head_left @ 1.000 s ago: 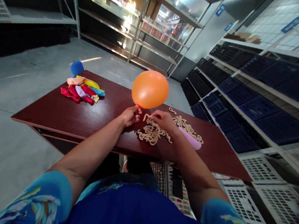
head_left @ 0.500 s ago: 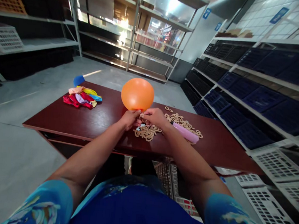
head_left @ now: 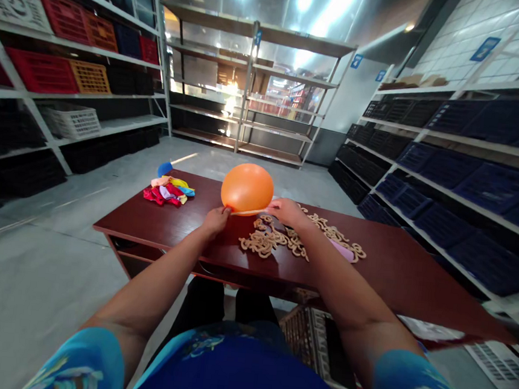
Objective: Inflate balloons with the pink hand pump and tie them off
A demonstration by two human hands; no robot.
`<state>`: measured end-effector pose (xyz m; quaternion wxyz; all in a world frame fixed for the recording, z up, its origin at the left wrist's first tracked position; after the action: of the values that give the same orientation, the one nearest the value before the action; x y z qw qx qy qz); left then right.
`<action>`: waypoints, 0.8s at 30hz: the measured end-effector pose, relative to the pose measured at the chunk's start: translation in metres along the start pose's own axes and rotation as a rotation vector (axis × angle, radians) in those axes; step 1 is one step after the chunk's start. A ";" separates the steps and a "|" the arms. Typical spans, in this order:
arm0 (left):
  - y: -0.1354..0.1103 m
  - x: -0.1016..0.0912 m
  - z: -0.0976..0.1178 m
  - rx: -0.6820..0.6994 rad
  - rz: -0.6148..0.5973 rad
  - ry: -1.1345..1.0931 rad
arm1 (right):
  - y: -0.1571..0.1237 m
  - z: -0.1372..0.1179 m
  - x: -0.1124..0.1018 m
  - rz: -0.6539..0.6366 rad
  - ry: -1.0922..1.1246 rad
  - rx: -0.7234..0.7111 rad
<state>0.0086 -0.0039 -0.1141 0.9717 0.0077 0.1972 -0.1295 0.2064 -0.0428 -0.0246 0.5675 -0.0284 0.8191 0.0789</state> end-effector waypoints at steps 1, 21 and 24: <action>0.001 -0.002 -0.003 -0.005 0.011 0.065 | 0.000 0.004 -0.005 0.003 0.016 0.019; -0.013 0.070 -0.005 -0.426 -0.454 -1.597 | 0.023 -0.039 0.068 0.095 1.035 0.164; -0.018 0.067 0.014 -0.407 -0.509 -1.718 | 0.023 -0.026 0.127 -0.032 1.302 0.340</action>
<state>0.0688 -0.0388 -0.1264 0.7091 -0.3059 -0.5781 -0.2635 0.1347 -0.0184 -0.1320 -0.0443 0.0076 0.9947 -0.0929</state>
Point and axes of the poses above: each hand's wrist, its own y-axis towards the middle knuckle, its own x-axis out of the palm, z = x × y, the point moved 10 cm from there along y, towards the middle knuckle, and after that the axes turned 5 degrees about -z, right-handed, at the moved point
